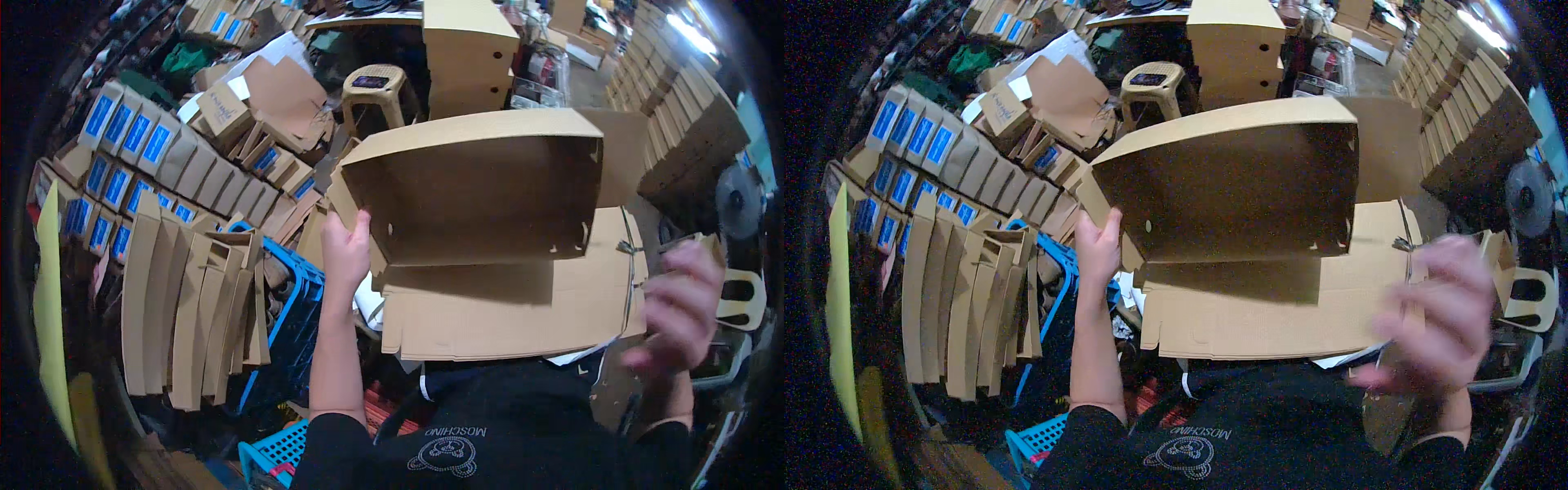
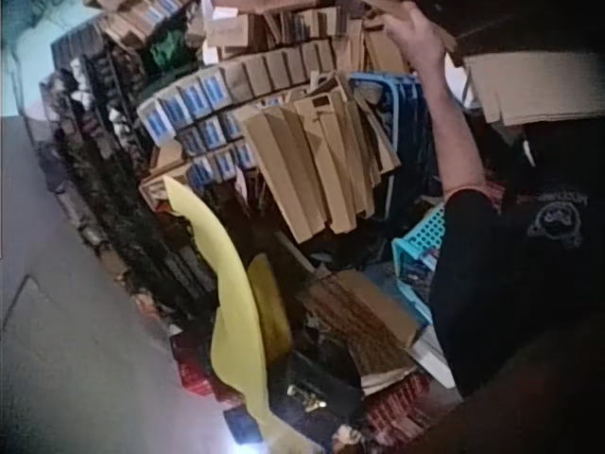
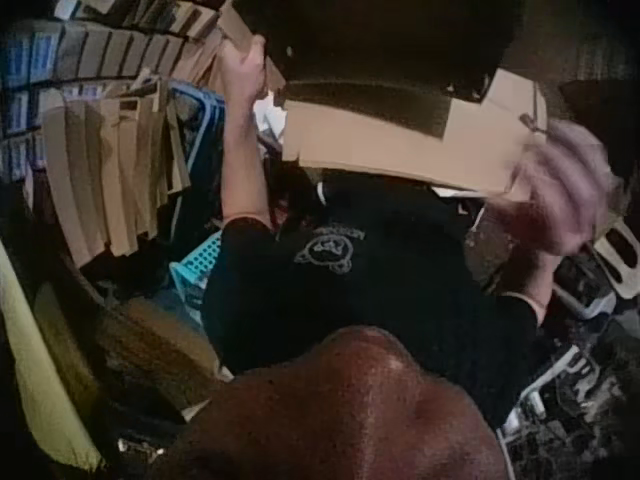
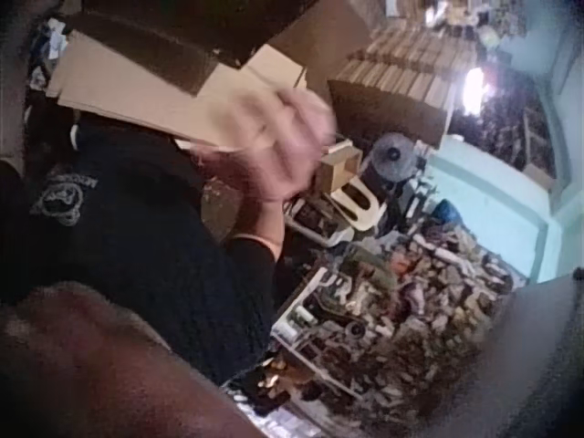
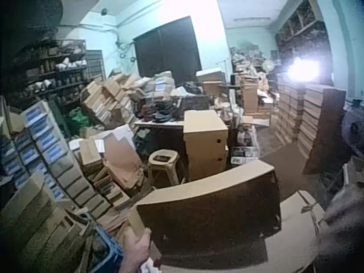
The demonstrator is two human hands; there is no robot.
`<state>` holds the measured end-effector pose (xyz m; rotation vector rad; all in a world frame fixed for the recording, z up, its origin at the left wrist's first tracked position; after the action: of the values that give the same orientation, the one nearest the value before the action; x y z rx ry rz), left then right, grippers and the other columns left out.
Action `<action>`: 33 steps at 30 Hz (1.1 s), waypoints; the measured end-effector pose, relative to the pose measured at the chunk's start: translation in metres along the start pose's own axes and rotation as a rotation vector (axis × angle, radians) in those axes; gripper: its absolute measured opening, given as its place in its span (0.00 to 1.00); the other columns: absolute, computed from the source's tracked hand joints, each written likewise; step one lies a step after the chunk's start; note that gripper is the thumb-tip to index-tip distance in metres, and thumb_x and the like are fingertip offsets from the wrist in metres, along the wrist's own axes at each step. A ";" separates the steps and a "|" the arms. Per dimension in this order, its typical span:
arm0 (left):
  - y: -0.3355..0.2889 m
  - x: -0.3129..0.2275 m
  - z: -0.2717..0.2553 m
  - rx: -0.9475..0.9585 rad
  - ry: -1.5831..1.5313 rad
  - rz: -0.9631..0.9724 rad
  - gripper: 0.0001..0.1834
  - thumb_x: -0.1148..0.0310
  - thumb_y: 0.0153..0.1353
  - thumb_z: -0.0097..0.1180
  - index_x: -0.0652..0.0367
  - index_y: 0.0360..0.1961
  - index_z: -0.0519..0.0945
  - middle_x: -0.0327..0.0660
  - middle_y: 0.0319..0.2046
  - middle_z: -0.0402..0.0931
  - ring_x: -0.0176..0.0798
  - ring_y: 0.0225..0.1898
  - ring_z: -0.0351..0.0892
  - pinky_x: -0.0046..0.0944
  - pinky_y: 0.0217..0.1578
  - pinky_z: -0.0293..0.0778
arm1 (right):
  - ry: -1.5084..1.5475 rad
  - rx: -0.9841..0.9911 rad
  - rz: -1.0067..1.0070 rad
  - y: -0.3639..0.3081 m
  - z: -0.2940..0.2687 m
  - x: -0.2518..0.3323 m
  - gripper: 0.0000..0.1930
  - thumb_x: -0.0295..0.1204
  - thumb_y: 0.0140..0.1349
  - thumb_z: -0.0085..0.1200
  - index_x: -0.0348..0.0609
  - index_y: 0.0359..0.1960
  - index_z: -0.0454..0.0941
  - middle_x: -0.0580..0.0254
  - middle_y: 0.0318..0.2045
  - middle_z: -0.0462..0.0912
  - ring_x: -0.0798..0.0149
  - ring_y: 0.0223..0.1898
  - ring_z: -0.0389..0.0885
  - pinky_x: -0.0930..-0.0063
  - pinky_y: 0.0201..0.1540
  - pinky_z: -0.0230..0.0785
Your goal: Folding and assembling cardboard shoe boxes from flat pre-cut sheets.
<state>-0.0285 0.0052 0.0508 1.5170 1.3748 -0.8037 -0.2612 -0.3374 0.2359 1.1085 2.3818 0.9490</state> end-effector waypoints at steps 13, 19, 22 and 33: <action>0.005 0.000 0.029 0.186 0.092 0.206 0.19 0.74 0.69 0.53 0.71 0.59 0.75 0.50 0.37 0.86 0.43 0.37 0.86 0.45 0.40 0.79 | 0.117 0.685 0.342 0.030 0.060 -0.138 0.67 0.72 0.41 0.70 0.52 0.80 0.54 0.41 0.78 0.54 0.42 0.79 0.53 0.45 0.80 0.46; 0.014 0.018 0.030 0.237 -0.390 0.169 0.16 0.77 0.69 0.51 0.71 0.54 0.80 0.46 0.47 0.85 0.38 0.46 0.84 0.39 0.49 0.79 | 0.406 1.005 0.431 0.018 0.138 -0.144 0.68 0.68 0.41 0.73 0.55 0.81 0.50 0.41 0.75 0.61 0.41 0.74 0.64 0.49 0.76 0.57; 0.010 -0.002 0.040 0.210 -0.259 0.230 0.18 0.79 0.69 0.47 0.71 0.58 0.78 0.48 0.51 0.84 0.42 0.51 0.84 0.40 0.55 0.77 | 0.447 0.852 0.405 0.029 0.144 -0.125 0.66 0.67 0.44 0.73 0.56 0.81 0.49 0.43 0.71 0.67 0.44 0.68 0.72 0.53 0.71 0.64; 0.031 -0.042 0.066 0.158 -0.118 0.568 0.34 0.68 0.79 0.40 0.57 0.82 0.46 0.55 0.78 0.52 0.54 0.79 0.52 0.53 0.77 0.52 | 0.440 0.812 0.525 0.056 0.174 -0.111 0.44 0.57 0.63 0.59 0.61 0.80 0.59 0.51 0.56 0.72 0.52 0.60 0.72 0.58 0.65 0.63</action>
<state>0.0015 -0.0706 0.0698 1.8290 0.7431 -0.6331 -0.0642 -0.3224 0.1532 2.0707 3.0138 0.3372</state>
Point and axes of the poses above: each hand's wrist, its own y-axis towards the middle knuckle, its own z-axis out of the palm, x = y × z, the point moved 5 cm from there along y, towards the middle knuckle
